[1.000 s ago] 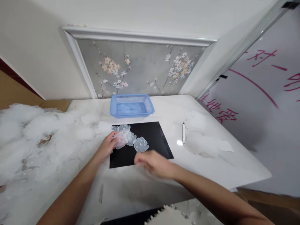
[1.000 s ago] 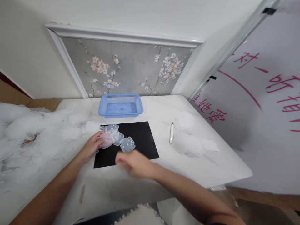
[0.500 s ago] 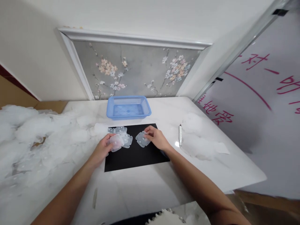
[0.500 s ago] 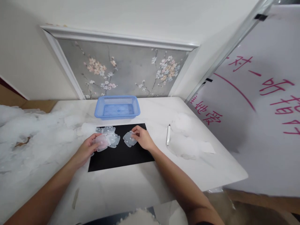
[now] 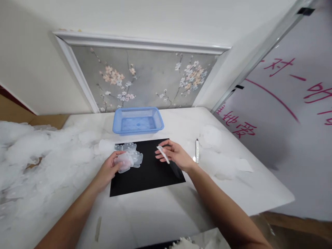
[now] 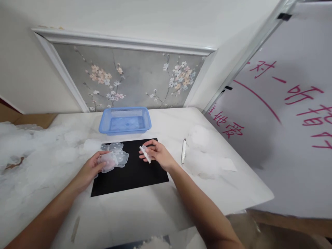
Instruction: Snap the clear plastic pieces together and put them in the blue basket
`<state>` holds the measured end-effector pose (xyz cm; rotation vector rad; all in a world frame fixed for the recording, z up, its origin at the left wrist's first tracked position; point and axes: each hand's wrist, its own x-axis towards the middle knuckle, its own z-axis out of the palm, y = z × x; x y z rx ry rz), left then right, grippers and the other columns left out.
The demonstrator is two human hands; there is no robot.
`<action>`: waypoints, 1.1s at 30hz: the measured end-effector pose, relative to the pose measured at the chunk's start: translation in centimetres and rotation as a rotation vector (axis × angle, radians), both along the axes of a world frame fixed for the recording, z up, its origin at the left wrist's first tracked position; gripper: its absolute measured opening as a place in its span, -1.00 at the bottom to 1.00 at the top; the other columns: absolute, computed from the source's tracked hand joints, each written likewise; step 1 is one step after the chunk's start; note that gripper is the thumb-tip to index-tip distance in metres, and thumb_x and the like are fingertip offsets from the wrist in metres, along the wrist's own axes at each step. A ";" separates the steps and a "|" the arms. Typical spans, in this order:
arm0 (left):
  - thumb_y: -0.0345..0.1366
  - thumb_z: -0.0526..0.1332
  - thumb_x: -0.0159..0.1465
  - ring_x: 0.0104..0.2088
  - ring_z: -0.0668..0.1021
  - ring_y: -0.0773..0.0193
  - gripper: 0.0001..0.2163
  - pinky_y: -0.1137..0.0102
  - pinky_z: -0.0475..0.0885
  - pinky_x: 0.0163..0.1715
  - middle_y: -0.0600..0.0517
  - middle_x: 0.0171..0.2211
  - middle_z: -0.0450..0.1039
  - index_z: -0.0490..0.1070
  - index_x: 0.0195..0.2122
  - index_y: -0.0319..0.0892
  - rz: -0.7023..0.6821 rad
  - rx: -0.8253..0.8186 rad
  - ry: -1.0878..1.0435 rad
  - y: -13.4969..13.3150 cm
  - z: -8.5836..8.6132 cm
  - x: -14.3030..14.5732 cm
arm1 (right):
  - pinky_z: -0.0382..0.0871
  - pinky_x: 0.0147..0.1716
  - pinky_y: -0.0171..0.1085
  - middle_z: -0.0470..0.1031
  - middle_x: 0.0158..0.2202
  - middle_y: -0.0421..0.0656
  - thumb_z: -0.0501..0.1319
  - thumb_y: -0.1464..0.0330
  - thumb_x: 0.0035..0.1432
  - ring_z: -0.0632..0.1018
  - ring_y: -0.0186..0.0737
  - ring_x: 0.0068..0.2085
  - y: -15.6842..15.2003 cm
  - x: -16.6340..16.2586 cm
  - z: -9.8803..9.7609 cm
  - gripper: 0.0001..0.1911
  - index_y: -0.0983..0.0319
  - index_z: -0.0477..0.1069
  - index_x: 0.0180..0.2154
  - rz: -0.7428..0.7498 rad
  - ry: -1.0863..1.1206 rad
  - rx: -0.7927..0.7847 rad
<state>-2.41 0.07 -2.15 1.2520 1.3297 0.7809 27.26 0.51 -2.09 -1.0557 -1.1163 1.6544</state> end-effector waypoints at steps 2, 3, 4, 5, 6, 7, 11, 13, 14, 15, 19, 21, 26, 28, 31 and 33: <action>-0.16 0.31 0.08 -0.51 0.43 0.32 -0.54 0.45 0.24 -0.53 0.08 -0.43 0.47 0.36 0.02 -0.12 0.002 -0.024 -0.019 0.0 0.1 0.0 | 0.50 -0.29 -0.21 0.53 -0.32 -0.17 0.39 0.22 -0.04 0.59 -0.21 -0.30 0.6 -0.8 -1.8 -0.63 0.17 0.37 -0.21 -0.079 0.058 -0.069; -0.15 0.31 0.07 -0.50 0.44 0.31 -0.53 0.45 0.25 -0.51 0.08 -0.42 0.47 0.36 0.01 -0.13 0.006 -0.038 -0.045 0.1 0.2 0.0 | 0.50 -0.26 -0.20 0.52 -0.32 -0.18 0.41 0.25 -0.08 0.59 -0.22 -0.30 0.9 -1.0 -2.5 -0.62 0.17 0.38 -0.21 -0.104 0.089 -0.095; -0.14 0.32 0.06 -0.46 0.46 0.29 -0.53 0.45 0.28 -0.48 0.07 -0.40 0.47 0.36 0.00 -0.13 0.014 -0.052 -0.077 0.1 0.4 0.1 | 0.50 -0.24 -0.20 0.51 -0.33 -0.19 0.42 0.29 -0.11 0.58 -0.23 -0.30 1.1 -1.0 -3.1 -0.61 0.18 0.38 -0.22 -0.125 0.117 -0.114; -0.14 0.33 0.05 -0.41 0.49 0.26 -0.53 0.43 0.31 -0.44 0.05 -0.37 0.49 0.36 -0.01 -0.14 0.025 -0.066 -0.112 0.0 0.5 0.2 | 0.50 -0.21 -0.20 0.50 -0.33 -0.20 0.42 0.32 -0.13 0.58 -0.24 -0.29 1.3 -1.0 -3.6 -0.61 0.18 0.39 -0.22 -0.141 0.140 -0.126; -0.14 0.33 0.03 -0.36 0.51 0.24 -0.53 0.41 0.34 -0.39 0.04 -0.35 0.50 0.37 -0.02 -0.15 0.038 -0.080 -0.140 0.0 0.7 0.3 | 0.49 -0.20 -0.20 0.50 -0.32 -0.21 0.41 0.35 -0.14 0.57 -0.25 -0.29 1.5 -0.8 -3.8 -0.62 0.18 0.39 -0.23 -0.145 0.155 -0.134; -0.16 0.33 0.03 -0.32 0.52 0.22 -0.54 0.40 0.36 -0.36 0.02 -0.32 0.50 0.37 -0.03 -0.15 0.045 -0.092 -0.160 0.0 0.9 0.4 | 0.49 -0.18 -0.20 0.49 -0.32 -0.21 0.41 0.37 -0.14 0.57 -0.26 -0.29 1.5 -0.7 -3.9 -0.62 0.18 0.39 -0.22 -0.141 0.163 -0.139; -0.27 0.29 0.02 -0.31 0.53 0.21 -0.55 0.38 0.36 -0.34 0.03 -0.34 0.51 0.39 -0.01 -0.13 0.015 -0.100 -0.157 -0.1 1.1 0.4 | 0.47 -0.13 -0.17 0.51 -0.30 -0.21 0.35 0.42 -0.10 0.58 -0.26 -0.27 1.5 -0.4 -3.5 -0.65 0.16 0.38 -0.21 -0.099 0.175 -0.146; -0.31 0.27 0.01 -0.33 0.52 0.21 -0.53 0.39 0.33 -0.37 0.04 -0.35 0.50 0.39 0.01 -0.12 -0.006 -0.084 -0.151 -0.1 1.1 0.3 | 0.47 -0.12 -0.18 0.52 -0.30 -0.22 0.33 0.45 -0.10 0.58 -0.26 -0.26 1.4 -0.4 -3.3 -0.66 0.16 0.38 -0.21 -0.095 0.177 -0.148; -0.32 0.26 0.01 -0.34 0.51 0.22 -0.51 0.40 0.31 -0.38 0.04 -0.35 0.49 0.38 0.02 -0.12 -0.011 -0.078 -0.149 -0.1 1.0 0.3 | 0.47 -0.13 -0.19 0.53 -0.31 -0.22 0.33 0.46 -0.11 0.58 -0.26 -0.26 1.4 -0.4 -3.2 -0.66 0.16 0.39 -0.21 -0.096 0.179 -0.151; -0.33 0.26 0.00 -0.36 0.50 0.24 -0.50 0.40 0.29 -0.40 0.05 -0.36 0.49 0.37 0.03 -0.12 -0.012 -0.076 -0.147 -0.1 1.0 0.3 | 0.47 -0.13 -0.20 0.53 -0.32 -0.23 0.32 0.47 -0.11 0.59 -0.26 -0.25 1.4 -0.4 -3.2 -0.66 0.17 0.39 -0.21 -0.097 0.184 -0.154; -0.35 0.28 -0.03 -0.41 0.46 0.28 -0.46 0.43 0.24 -0.43 0.07 -0.38 0.48 0.35 0.05 -0.13 -0.024 -0.088 -0.157 -0.2 1.3 0.4 | 0.46 -0.13 -0.22 0.56 -0.30 -0.21 0.27 0.51 -0.15 0.60 -0.23 -0.22 1.3 -0.5 -3.1 -0.62 0.17 0.39 -0.20 -0.094 0.194 -0.165; -0.35 0.29 -0.03 -0.40 0.46 0.28 -0.45 0.43 0.24 -0.43 0.06 -0.36 0.50 0.34 0.06 -0.14 -0.034 -0.093 -0.163 -0.3 1.5 0.5 | 0.45 -0.13 -0.23 0.57 -0.30 -0.20 0.26 0.52 -0.17 0.60 -0.22 -0.20 1.3 -0.6 -3.1 -0.60 0.18 0.38 -0.20 -0.092 0.189 -0.163; -0.40 0.30 -0.03 -0.39 0.48 0.28 -0.46 0.43 0.30 -0.39 0.06 -0.34 0.52 0.34 0.04 -0.13 -0.045 -0.092 -0.187 -0.2 1.3 0.4 | 0.44 -0.12 -0.19 0.56 -0.23 -0.20 0.27 0.52 -0.14 0.58 -0.21 -0.18 1.2 -0.4 -3.3 -0.51 0.12 0.35 -0.10 -0.024 0.142 -0.045; -0.41 0.32 -0.01 -0.30 0.52 0.23 -0.42 0.41 0.35 -0.29 0.03 -0.27 0.54 0.30 0.09 -0.11 -0.086 -0.068 -0.223 -0.1 0.9 0.2 | 0.43 -0.10 -0.16 0.53 -0.15 -0.18 0.30 0.48 -0.10 0.57 -0.20 -0.17 1.3 -0.2 -3.4 -0.47 0.09 0.35 -0.03 0.038 0.034 0.086; -0.42 0.31 0.03 -0.15 0.54 0.18 -0.36 0.36 0.36 -0.15 -0.01 -0.14 0.54 0.23 0.18 -0.07 -0.165 -0.013 -0.257 0.0 0.2 -0.2 | 0.39 -0.06 -0.09 0.45 -0.04 -0.09 0.32 0.36 -0.03 0.55 -0.15 -0.14 1.3 -0.3 -3.2 -0.72 0.14 0.49 -0.18 0.044 -0.243 0.290; -0.43 0.30 0.05 -0.08 0.53 0.16 -0.40 0.34 0.35 -0.08 -0.03 -0.08 0.53 0.27 0.16 -0.08 -0.193 -0.004 -0.259 0.0 0.1 -0.2 | 0.32 0.04 -0.05 0.41 0.01 -0.05 0.34 0.29 -0.01 0.49 -0.07 -0.02 1.2 -0.6 -2.8 -0.87 0.18 0.51 -0.38 -0.063 -0.387 0.392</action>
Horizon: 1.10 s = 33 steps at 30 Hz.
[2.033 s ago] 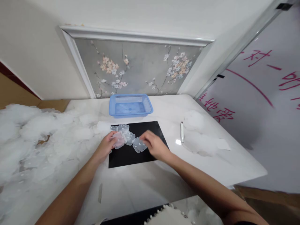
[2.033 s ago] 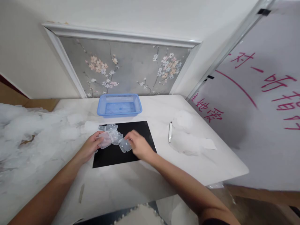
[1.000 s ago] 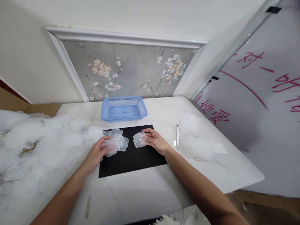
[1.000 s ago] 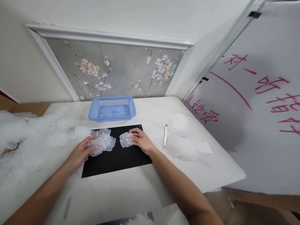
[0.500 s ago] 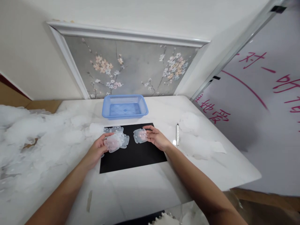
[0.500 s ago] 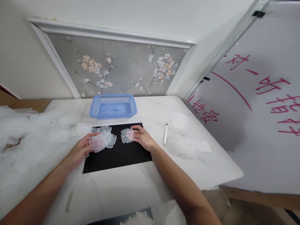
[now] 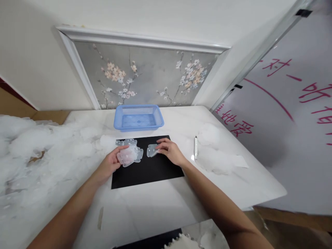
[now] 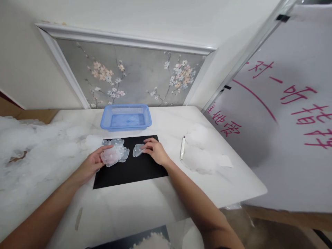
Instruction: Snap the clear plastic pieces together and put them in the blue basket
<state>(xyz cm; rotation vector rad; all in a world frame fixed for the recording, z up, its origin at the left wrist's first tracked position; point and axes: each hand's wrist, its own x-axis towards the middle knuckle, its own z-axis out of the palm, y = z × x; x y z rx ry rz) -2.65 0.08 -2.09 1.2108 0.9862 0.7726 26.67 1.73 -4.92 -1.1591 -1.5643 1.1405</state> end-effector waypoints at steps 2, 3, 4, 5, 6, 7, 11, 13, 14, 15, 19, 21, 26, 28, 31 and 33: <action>-0.43 0.29 0.04 -0.04 0.52 0.14 -0.43 0.32 0.35 -0.04 -0.06 -0.05 0.52 0.33 0.13 -0.11 -0.005 -0.026 -0.014 -0.1 0.1 0.2 | 0.25 0.10 -0.03 0.41 0.04 -0.05 0.33 0.22 0.03 0.41 -0.02 0.10 -0.2 -0.4 0.5 -0.81 0.19 0.44 -0.46 -0.080 0.046 0.030; -0.43 0.29 0.03 -0.03 0.52 0.12 -0.44 0.31 0.35 -0.03 -0.07 -0.03 0.52 0.34 0.12 -0.12 -0.004 -0.048 -0.029 -0.2 0.2 0.3 | 0.26 0.09 -0.03 0.44 0.02 -0.06 0.32 0.18 0.05 0.41 -0.03 0.11 -0.4 -0.6 0.8 -0.76 0.19 0.39 -0.47 -0.083 0.139 -0.014; -0.44 0.29 0.02 -0.01 0.52 0.10 -0.43 0.30 0.36 -0.02 -0.08 -0.01 0.51 0.35 0.11 -0.12 -0.002 -0.070 -0.051 -0.3 0.3 0.5 | 0.31 0.05 -0.04 0.48 -0.03 -0.07 0.31 0.16 0.07 0.45 -0.04 0.07 -0.5 -0.9 0.9 -0.73 0.19 0.35 -0.46 -0.068 0.260 -0.091; -0.45 0.29 0.00 0.01 0.51 0.08 -0.42 0.29 0.38 -0.01 -0.08 0.01 0.51 0.35 0.11 -0.12 0.000 -0.091 -0.077 -0.4 0.4 0.6 | 0.37 -0.02 -0.06 0.52 -0.10 -0.10 0.31 0.15 0.07 0.50 -0.06 0.00 -0.7 -1.0 1.0 -0.72 0.19 0.33 -0.44 -0.042 0.389 -0.189; -0.46 0.28 -0.01 0.03 0.50 0.06 -0.41 0.28 0.39 -0.01 -0.09 0.03 0.49 0.35 0.11 -0.11 0.004 -0.110 -0.103 -0.5 0.5 0.7 | 0.42 -0.09 -0.09 0.55 -0.18 -0.13 0.34 0.16 0.04 0.54 -0.09 -0.08 -0.8 -1.2 1.1 -0.73 0.18 0.33 -0.40 -0.018 0.507 -0.290; -0.48 0.27 -0.02 0.06 0.49 0.04 -0.40 0.27 0.40 -0.01 -0.10 0.06 0.48 0.35 0.12 -0.11 0.006 -0.126 -0.131 -0.5 0.5 0.8 | 0.45 -0.14 -0.13 0.56 -0.23 -0.16 0.37 0.20 0.00 0.57 -0.12 -0.15 -0.8 -1.2 1.0 -0.73 0.18 0.35 -0.36 0.003 0.601 -0.379; -0.54 0.20 -0.06 0.11 0.45 0.00 -0.29 0.16 0.43 0.01 -0.07 0.12 0.42 0.27 0.18 -0.03 -0.006 -0.166 -0.244 -0.6 0.5 1.0 | 0.50 -0.16 -0.19 0.58 -0.21 -0.15 0.41 0.36 -0.05 0.59 -0.18 -0.19 -0.8 -1.2 0.7 -0.69 0.19 0.43 -0.21 0.060 0.764 -0.573; -0.55 0.17 -0.07 0.12 0.44 0.01 -0.26 0.09 0.41 0.04 -0.06 0.12 0.42 0.23 0.20 0.00 -0.012 -0.174 -0.283 -0.6 0.3 1.1 | 0.50 -0.13 -0.18 0.59 -0.18 -0.11 0.34 0.33 0.06 0.60 -0.17 -0.17 -0.7 -1.1 0.6 -0.76 0.22 0.46 -0.20 0.068 0.782 -0.601; -0.55 0.16 -0.07 0.12 0.44 0.00 -0.26 0.06 0.39 0.05 -0.06 0.12 0.42 0.23 0.20 0.01 -0.010 -0.176 -0.299 -0.5 0.2 1.1 | 0.50 -0.12 -0.17 0.59 -0.17 -0.09 0.30 0.30 0.12 0.60 -0.16 -0.16 -0.7 -1.0 0.6 -0.78 0.23 0.46 -0.18 0.068 0.784 -0.607; -0.55 0.15 -0.08 0.12 0.44 0.00 -0.26 0.03 0.37 0.07 -0.06 0.12 0.42 0.23 0.20 0.01 -0.008 -0.179 -0.314 -0.5 0.0 1.2 | 0.50 -0.11 -0.17 0.59 -0.16 -0.07 0.26 0.28 0.17 0.60 -0.16 -0.14 -0.7 -1.0 0.6 -0.79 0.24 0.46 -0.17 0.067 0.784 -0.611; -0.55 0.14 -0.10 0.14 0.41 -0.02 -0.25 -0.05 0.31 0.12 -0.05 0.10 0.42 0.24 0.19 0.00 -0.021 -0.201 -0.356 -0.5 -0.3 1.5 | 0.50 -0.09 -0.16 0.60 -0.18 -0.04 0.19 0.25 0.25 0.61 -0.14 -0.14 -0.6 -1.1 0.6 -0.76 0.27 0.46 -0.15 0.063 0.775 -0.618; -0.56 0.14 -0.10 0.16 0.40 -0.02 -0.25 -0.06 0.28 0.13 -0.05 0.10 0.43 0.25 0.19 -0.01 -0.041 -0.210 -0.365 -0.6 -0.2 1.6 | 0.50 -0.11 -0.16 0.60 -0.18 -0.03 0.19 0.25 0.25 0.62 -0.13 -0.15 -0.6 -1.1 0.5 -0.76 0.27 0.46 -0.15 0.051 0.769 -0.622; -0.57 0.11 -0.11 0.14 0.41 0.00 -0.26 -0.08 0.24 0.15 -0.04 0.09 0.44 0.25 0.17 -0.02 -0.065 -0.233 -0.383 -0.8 -0.1 1.9 | 0.52 -0.16 -0.16 0.60 -0.19 -0.05 0.24 0.19 0.19 0.62 -0.12 -0.17 -0.5 -1.1 0.3 -0.72 0.26 0.45 -0.18 0.035 0.757 -0.638; -0.57 0.10 -0.12 0.14 0.40 0.00 -0.29 -0.09 0.22 0.15 -0.05 0.09 0.43 0.28 0.14 -0.05 -0.063 -0.245 -0.401 -0.9 -0.2 2.0 | 0.52 -0.17 -0.17 0.59 -0.23 -0.08 0.30 0.16 0.12 0.62 -0.12 -0.18 -0.6 -1.1 0.2 -0.71 0.24 0.43 -0.24 0.032 0.737 -0.620; -0.55 0.09 -0.13 0.15 0.39 -0.02 -0.36 -0.11 0.21 0.15 -0.07 0.12 0.41 0.34 0.06 -0.09 -0.069 -0.266 -0.448 -1.0 -0.5 2.3 | 0.52 -0.25 -0.21 0.59 -0.32 -0.15 0.43 0.21 -0.05 0.62 -0.13 -0.22 -0.8 -1.2 0.4 -0.66 0.20 0.30 -0.42 0.020 0.676 -0.543; -0.54 0.08 -0.14 0.15 0.40 -0.01 -0.36 -0.10 0.20 0.16 -0.07 0.12 0.40 0.35 0.04 -0.09 -0.085 -0.285 -0.461 -1.1 -0.6 2.5 | 0.50 -0.26 -0.20 0.59 -0.33 -0.16 0.46 0.24 -0.11 0.62 -0.12 -0.24 -0.9 -1.3 0.6 -0.57 0.18 0.19 -0.48 0.018 0.640 -0.486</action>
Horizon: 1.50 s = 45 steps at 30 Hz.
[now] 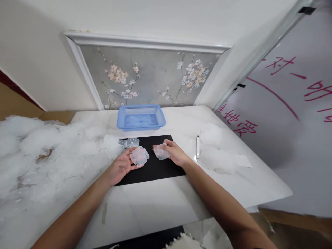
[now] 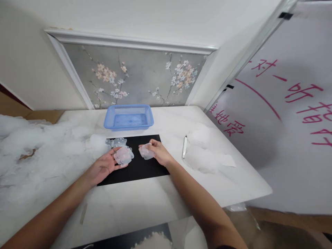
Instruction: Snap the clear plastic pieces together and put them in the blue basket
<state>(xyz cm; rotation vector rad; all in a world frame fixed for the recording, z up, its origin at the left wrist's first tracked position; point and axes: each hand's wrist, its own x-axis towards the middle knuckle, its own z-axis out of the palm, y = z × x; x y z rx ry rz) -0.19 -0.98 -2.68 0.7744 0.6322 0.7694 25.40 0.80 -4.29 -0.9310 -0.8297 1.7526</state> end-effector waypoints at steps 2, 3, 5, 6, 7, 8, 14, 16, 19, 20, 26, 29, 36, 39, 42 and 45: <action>-0.55 0.08 -0.16 0.14 0.41 0.01 -0.33 -0.08 0.20 0.16 -0.06 0.10 0.42 0.34 0.06 -0.09 -0.025 -0.010 -0.001 -0.1 -0.1 0.1 | 0.49 -0.22 -0.14 0.60 -0.31 -0.15 0.43 0.20 -0.09 0.62 -0.11 -0.24 -0.1 -0.1 0.3 -0.54 0.17 0.13 -0.47 -0.011 -0.030 0.046; -0.55 0.08 -0.18 0.14 0.41 0.02 -0.31 -0.08 0.21 0.16 -0.06 0.10 0.42 0.33 0.07 -0.08 -0.036 -0.012 0.000 -0.1 -0.1 0.2 | 0.48 -0.19 -0.11 0.59 -0.30 -0.14 0.41 0.19 -0.06 0.62 -0.13 -0.24 -0.2 -0.1 0.4 -0.54 0.17 0.11 -0.46 -0.022 -0.053 0.072; -0.55 0.07 -0.19 0.14 0.41 0.02 -0.28 -0.08 0.22 0.15 -0.04 0.10 0.42 0.32 0.09 -0.06 -0.053 -0.009 0.003 -0.2 -0.2 0.2 | 0.45 -0.15 -0.09 0.58 -0.28 -0.16 0.36 0.19 0.01 0.60 -0.18 -0.27 -0.3 -0.1 0.5 -0.59 0.15 0.12 -0.40 -0.045 -0.133 0.145; -0.55 0.07 -0.19 0.15 0.40 0.02 -0.27 -0.08 0.23 0.14 -0.04 0.12 0.41 0.32 0.10 -0.05 -0.061 -0.007 0.005 -0.2 -0.2 0.2 | 0.43 -0.13 -0.08 0.58 -0.27 -0.16 0.34 0.20 0.03 0.58 -0.20 -0.28 -0.4 -0.1 0.5 -0.64 0.14 0.15 -0.34 -0.051 -0.189 0.195; -0.55 0.07 -0.18 0.16 0.39 0.02 -0.27 -0.08 0.23 0.14 -0.04 0.13 0.39 0.31 0.11 -0.04 -0.070 -0.005 0.006 -0.2 -0.2 0.2 | 0.42 -0.10 -0.08 0.57 -0.25 -0.17 0.32 0.23 0.06 0.57 -0.21 -0.27 -0.5 0.0 0.5 -0.66 0.12 0.17 -0.26 -0.052 -0.252 0.257; -0.55 0.07 -0.17 0.17 0.38 0.02 -0.26 -0.08 0.23 0.14 -0.04 0.15 0.38 0.30 0.12 -0.04 -0.079 -0.004 0.006 -0.2 -0.3 0.2 | 0.39 -0.06 -0.06 0.55 -0.23 -0.17 0.30 0.24 0.08 0.55 -0.21 -0.25 -0.5 0.0 0.5 -0.65 0.11 0.19 -0.17 -0.047 -0.317 0.329; -0.54 0.09 -0.16 0.15 0.40 0.03 -0.24 -0.06 0.24 0.15 -0.04 0.16 0.36 0.27 0.17 -0.04 -0.114 -0.004 -0.025 -0.4 -0.5 0.1 | 0.26 0.09 0.05 0.39 0.08 -0.02 0.39 0.17 0.00 0.39 -0.02 0.07 -1.3 -1.1 0.3 -0.34 0.09 0.26 0.12 0.170 -0.660 0.793; -0.54 0.07 -0.16 0.16 0.39 0.05 -0.22 -0.04 0.23 0.16 -0.03 0.18 0.34 0.25 0.19 -0.04 -0.132 0.019 -0.024 -0.4 -0.6 0.2 | 0.22 0.12 0.09 0.37 0.13 -0.02 0.41 0.16 -0.03 0.32 0.05 0.13 -1.6 -1.9 0.3 -0.42 0.08 0.39 0.05 0.257 -0.724 0.933; -0.53 0.08 -0.13 0.16 0.39 0.05 -0.21 0.02 0.25 0.15 -0.06 0.20 0.31 0.19 0.23 -0.05 -0.139 0.111 0.038 -0.5 -0.5 0.3 | 0.20 0.13 0.07 0.49 0.02 -0.07 0.30 0.20 0.13 0.34 0.03 0.11 -1.9 -3.0 0.4 -0.80 0.10 0.55 -0.20 0.250 -0.684 0.974; -0.51 0.10 -0.09 0.12 0.43 0.05 -0.22 0.04 0.29 0.12 -0.07 0.18 0.32 0.17 0.24 -0.04 -0.111 0.168 0.104 -0.5 -0.4 0.4 | 0.25 0.09 0.04 0.53 -0.06 -0.08 0.27 0.21 0.16 0.40 0.00 0.06 -2.0 -3.1 0.5 -0.85 0.11 0.55 -0.28 0.197 -0.645 0.906; -0.37 0.18 0.18 0.02 0.42 0.05 -0.66 0.03 0.24 0.11 -0.05 -0.01 0.44 0.45 -0.01 -0.02 0.194 0.846 0.888 0.0 0.1 0.5 | 0.44 -0.27 -0.21 0.57 -0.37 -0.19 0.38 0.18 -0.01 0.55 -0.21 -0.35 -1.0 -1.7 0.6 -0.70 0.17 0.53 -0.22 -0.048 -0.194 0.142; -0.30 0.22 0.21 0.04 0.38 -0.02 -0.77 -0.02 0.21 0.12 -0.06 -0.01 0.45 0.52 -0.11 -0.03 0.119 1.026 1.047 0.6 -0.3 0.2 | 0.46 -0.23 -0.25 0.60 -0.27 -0.16 0.46 0.24 -0.12 0.59 -0.19 -0.26 -0.4 -0.6 0.3 -0.62 0.18 0.54 -0.20 0.036 0.006 -0.041; -0.19 0.10 0.31 -0.09 0.44 0.05 -0.79 0.09 0.34 -0.01 -0.05 -0.14 0.49 0.54 -0.28 -0.05 0.050 1.157 1.076 1.0 -1.1 -0.5 | 0.51 -0.29 -0.23 0.60 -0.23 -0.11 0.44 0.28 -0.10 0.60 -0.14 -0.23 0.1 0.2 -0.1 -0.64 0.20 0.55 -0.19 0.086 0.102 -0.133; -0.20 0.11 0.31 -0.09 0.44 0.05 -0.79 0.10 0.35 -0.01 -0.06 -0.15 0.49 0.53 -0.33 -0.06 0.047 1.130 1.038 0.8 -0.9 -0.4 | 0.49 -0.30 -0.25 0.60 -0.26 -0.11 0.43 0.28 -0.10 0.59 -0.16 -0.26 0.1 0.3 -0.1 -0.66 0.21 0.55 -0.22 0.061 0.070 -0.127; -0.20 0.14 0.29 -0.08 0.45 0.05 -0.82 0.10 0.34 0.00 -0.07 -0.15 0.48 0.53 -0.34 -0.06 0.038 1.088 0.994 0.3 -0.6 -0.1 | 0.46 -0.31 -0.28 0.56 -0.35 -0.17 0.43 0.29 -0.11 0.55 -0.23 -0.33 0.2 0.3 0.1 -0.73 0.21 0.53 -0.30 -0.008 0.024 -0.080; -0.21 0.15 0.29 -0.06 0.47 0.06 -0.82 0.13 0.36 0.00 -0.05 -0.10 0.48 0.54 -0.34 -0.05 -0.019 1.071 0.937 -0.4 -0.4 0.5 | 0.42 -0.35 -0.28 0.40 -0.55 -0.27 0.35 0.27 -0.05 0.43 -0.33 -0.49 0.1 0.2 0.3 -0.84 0.20 0.46 -0.42 -0.045 -0.022 0.002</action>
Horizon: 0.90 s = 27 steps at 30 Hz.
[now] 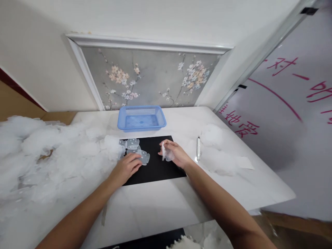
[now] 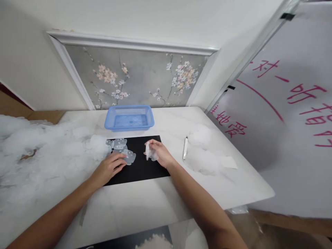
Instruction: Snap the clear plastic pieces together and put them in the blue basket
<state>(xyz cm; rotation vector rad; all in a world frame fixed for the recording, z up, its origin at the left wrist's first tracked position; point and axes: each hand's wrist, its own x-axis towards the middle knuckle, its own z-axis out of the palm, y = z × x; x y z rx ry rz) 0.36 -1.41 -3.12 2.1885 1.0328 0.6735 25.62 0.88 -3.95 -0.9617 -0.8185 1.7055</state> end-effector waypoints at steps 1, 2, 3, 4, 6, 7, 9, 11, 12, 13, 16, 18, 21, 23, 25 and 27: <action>-0.21 0.16 0.29 -0.05 0.48 0.07 -0.82 0.15 0.37 0.00 -0.05 -0.07 0.48 0.54 -0.34 -0.05 -0.030 -0.015 -0.002 -0.2 0.0 0.2 | 0.39 -0.38 -0.28 0.32 -0.60 -0.31 0.31 0.24 0.00 0.37 -0.37 -0.55 0.0 0.0 0.1 -0.83 0.20 0.42 -0.46 -0.009 -0.020 0.033; -0.20 0.16 0.28 -0.04 0.49 0.08 -0.83 0.16 0.37 0.01 -0.04 -0.05 0.47 0.55 -0.32 -0.04 -0.052 -0.029 -0.002 -0.4 0.1 0.4 | 0.36 -0.42 -0.30 0.23 -0.64 -0.33 0.28 0.21 0.04 0.29 -0.39 -0.59 -0.1 0.0 0.3 -0.78 0.20 0.37 -0.51 -0.023 -0.052 0.065; -0.20 0.16 0.29 -0.03 0.49 0.09 -0.83 0.17 0.38 0.02 -0.03 -0.03 0.47 0.55 -0.30 -0.04 -0.056 -0.039 -0.003 -0.5 0.1 0.4 | 0.30 -0.48 -0.32 0.16 -0.67 -0.35 0.26 0.18 0.07 0.23 -0.41 -0.62 -0.1 0.0 0.4 -0.72 0.19 0.31 -0.54 -0.039 -0.101 0.094; -0.20 0.15 0.29 -0.03 0.49 0.10 -0.83 0.18 0.38 0.02 -0.03 -0.02 0.47 0.55 -0.26 -0.03 -0.035 -0.040 -0.009 -0.5 0.2 0.4 | 0.24 -0.53 -0.34 0.10 -0.68 -0.37 0.26 0.16 0.07 0.18 -0.42 -0.63 -0.2 0.0 0.6 -0.67 0.19 0.25 -0.57 -0.055 -0.165 0.120; -0.20 0.12 0.31 -0.02 0.49 0.11 -0.80 0.17 0.37 0.04 -0.03 -0.04 0.47 0.53 -0.20 -0.03 0.075 -0.001 -0.029 -0.1 0.3 0.1 | 0.15 -0.56 -0.36 0.12 -0.65 -0.37 0.32 0.18 0.03 0.18 -0.42 -0.62 -0.3 0.2 0.9 -0.65 0.18 0.21 -0.55 -0.065 -0.329 0.191; -0.21 0.10 0.32 -0.02 0.48 0.11 -0.80 0.15 0.36 0.04 -0.03 -0.07 0.47 0.52 -0.18 -0.03 0.143 0.036 -0.031 0.2 0.3 -0.3 | 0.15 -0.55 -0.36 0.18 -0.62 -0.36 0.35 0.20 -0.01 0.21 -0.41 -0.60 -0.4 0.3 1.0 -0.69 0.18 0.25 -0.51 -0.040 -0.416 0.242; -0.22 0.11 0.30 -0.05 0.47 0.08 -0.81 0.13 0.35 0.02 -0.04 -0.13 0.48 0.51 -0.21 -0.03 0.247 0.104 -0.008 0.9 0.3 -1.1 | 0.19 -0.50 -0.35 0.28 -0.52 -0.33 0.40 0.27 -0.06 0.29 -0.38 -0.53 -0.5 0.3 1.3 -0.75 0.18 0.37 -0.37 0.062 -0.580 0.379; -0.22 0.16 0.27 -0.11 0.47 0.06 -0.86 0.13 0.35 -0.03 -0.03 -0.20 0.47 0.51 -0.25 -0.04 0.279 0.129 0.037 1.5 0.2 -2.0 | 0.26 -0.42 -0.33 0.34 -0.41 -0.28 0.42 0.32 -0.09 0.38 -0.33 -0.43 -0.8 0.2 1.3 -0.71 0.17 0.44 -0.27 0.226 -0.717 0.534; -0.22 0.19 0.25 -0.13 0.46 0.06 -0.88 0.14 0.35 -0.06 -0.03 -0.22 0.46 0.51 -0.27 -0.05 0.272 0.128 0.061 1.7 0.1 -2.4 | 0.28 -0.39 -0.32 0.35 -0.38 -0.26 0.43 0.33 -0.09 0.41 -0.31 -0.38 -1.0 0.1 1.3 -0.70 0.17 0.46 -0.26 0.317 -0.772 0.599; -0.22 0.21 0.23 -0.16 0.46 0.06 -0.89 0.15 0.34 -0.08 -0.02 -0.23 0.46 0.51 -0.28 -0.05 0.257 0.125 0.081 1.8 0.1 -2.6 | 0.30 -0.36 -0.32 0.35 -0.33 -0.24 0.44 0.34 -0.10 0.43 -0.29 -0.34 -1.1 -0.1 1.3 -0.70 0.17 0.47 -0.26 0.400 -0.822 0.653; -0.23 0.25 0.21 -0.18 0.43 0.07 -0.91 0.17 0.32 -0.12 -0.01 -0.25 0.46 0.51 -0.29 -0.05 0.216 0.134 0.125 2.0 -0.1 -2.9 | 0.34 -0.33 -0.31 0.36 -0.21 -0.19 0.46 0.36 -0.11 0.47 -0.24 -0.26 -1.6 -0.6 1.2 -0.61 0.15 0.45 -0.19 0.558 -0.947 0.729; -0.25 0.25 0.21 -0.19 0.42 0.06 -0.92 0.17 0.31 -0.14 -0.02 -0.26 0.46 0.52 -0.29 -0.05 0.208 0.149 0.149 2.1 -0.1 -2.8 | 0.36 -0.32 -0.30 0.36 -0.15 -0.17 0.46 0.34 -0.10 0.48 -0.22 -0.25 -1.8 -0.8 1.0 -0.54 0.15 0.41 -0.12 0.579 -1.018 0.746; -0.28 0.25 0.22 -0.19 0.42 0.05 -0.93 0.17 0.31 -0.15 -0.03 -0.27 0.47 0.51 -0.30 -0.06 0.199 0.180 0.186 2.2 -0.2 -2.7 | 0.38 -0.30 -0.28 0.37 -0.13 -0.15 0.44 0.30 -0.05 0.49 -0.22 -0.27 -1.7 -0.9 0.6 -0.57 0.15 0.41 -0.11 0.567 -1.087 0.787; -0.30 0.24 0.23 -0.20 0.42 0.06 -0.94 0.17 0.31 -0.16 -0.03 -0.27 0.47 0.51 -0.30 -0.07 0.193 0.201 0.203 2.2 -0.3 -2.7 | 0.39 -0.26 -0.27 0.38 -0.15 -0.16 0.39 0.31 0.03 0.51 -0.22 -0.26 -1.5 -0.8 0.1 -0.69 0.15 0.47 -0.14 0.550 -1.115 0.834; -0.30 0.23 0.24 -0.21 0.42 0.08 -0.93 0.18 0.32 -0.16 -0.03 -0.26 0.47 0.50 -0.29 -0.07 0.191 0.219 0.210 2.3 -0.5 -2.8 | 0.38 -0.23 -0.29 0.41 -0.18 -0.16 0.32 0.33 0.11 0.53 -0.23 -0.25 -1.4 -0.8 -0.3 -0.84 0.15 0.52 -0.20 0.520 -1.125 0.889; -0.30 0.22 0.25 -0.21 0.43 0.10 -0.92 0.18 0.34 -0.16 -0.03 -0.25 0.47 0.50 -0.27 -0.08 0.191 0.237 0.211 2.3 -0.6 -2.9 | 0.38 -0.26 -0.31 0.43 -0.18 -0.16 0.26 0.34 0.17 0.53 -0.28 -0.29 -1.4 -0.8 -0.7 -0.90 0.15 0.54 -0.26 0.492 -1.114 0.944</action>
